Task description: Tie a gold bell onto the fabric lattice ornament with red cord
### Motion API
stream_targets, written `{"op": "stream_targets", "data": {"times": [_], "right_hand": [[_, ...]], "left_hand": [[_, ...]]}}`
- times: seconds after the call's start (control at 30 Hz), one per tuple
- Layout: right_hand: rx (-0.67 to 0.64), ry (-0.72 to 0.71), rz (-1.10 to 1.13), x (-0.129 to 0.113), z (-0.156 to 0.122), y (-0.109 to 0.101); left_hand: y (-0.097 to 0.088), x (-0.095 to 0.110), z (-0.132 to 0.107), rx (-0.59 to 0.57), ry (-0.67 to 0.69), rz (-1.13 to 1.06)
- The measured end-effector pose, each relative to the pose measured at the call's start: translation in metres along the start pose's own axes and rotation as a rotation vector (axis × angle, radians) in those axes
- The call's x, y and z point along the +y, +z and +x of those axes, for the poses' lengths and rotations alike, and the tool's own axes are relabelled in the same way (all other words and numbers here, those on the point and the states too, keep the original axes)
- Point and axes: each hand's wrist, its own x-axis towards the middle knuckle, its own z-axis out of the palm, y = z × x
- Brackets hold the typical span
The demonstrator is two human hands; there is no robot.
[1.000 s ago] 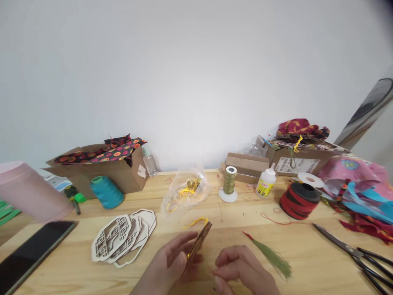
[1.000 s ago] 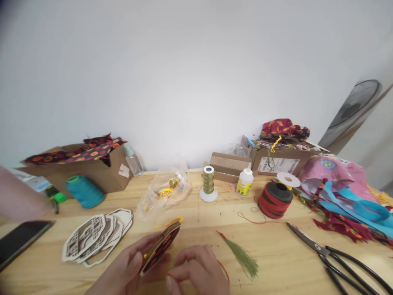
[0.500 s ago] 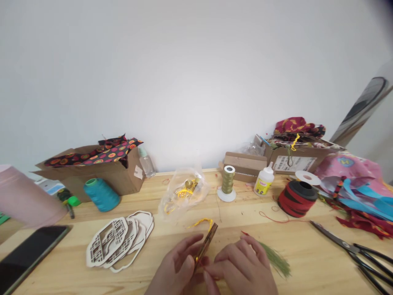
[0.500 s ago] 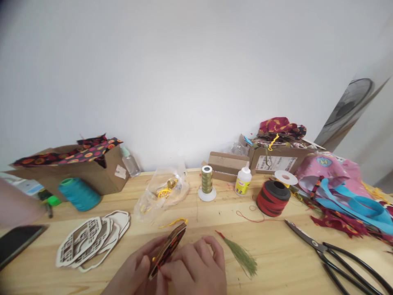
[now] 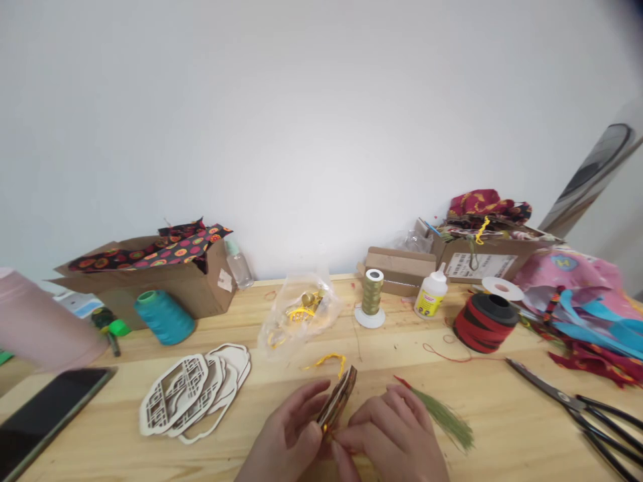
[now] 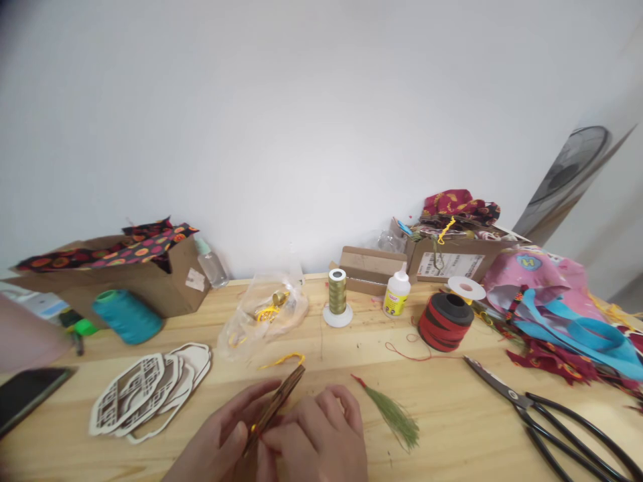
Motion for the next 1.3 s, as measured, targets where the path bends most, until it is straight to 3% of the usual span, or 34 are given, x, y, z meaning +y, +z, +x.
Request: {"op": "stream_targets", "data": {"times": [0.33,0.7,0.97,1.3], "right_hand": [[-0.023,-0.007,0.022,0.001,0.0,-0.002],[-0.074,-0.015,0.008,0.005,-0.004,0.0],[-0.074,-0.01,0.03,0.005,-0.003,-0.001],[-0.111,-0.031,0.062,0.009,-0.003,-0.001]], "left_hand": [[0.005,0.009,-0.004,0.05,0.0,0.044],[0.007,0.005,0.001,-0.001,-0.019,-0.035],[0.006,0.012,0.0,-0.002,0.005,0.053],[0.008,0.007,0.001,0.114,0.058,0.077]]}}
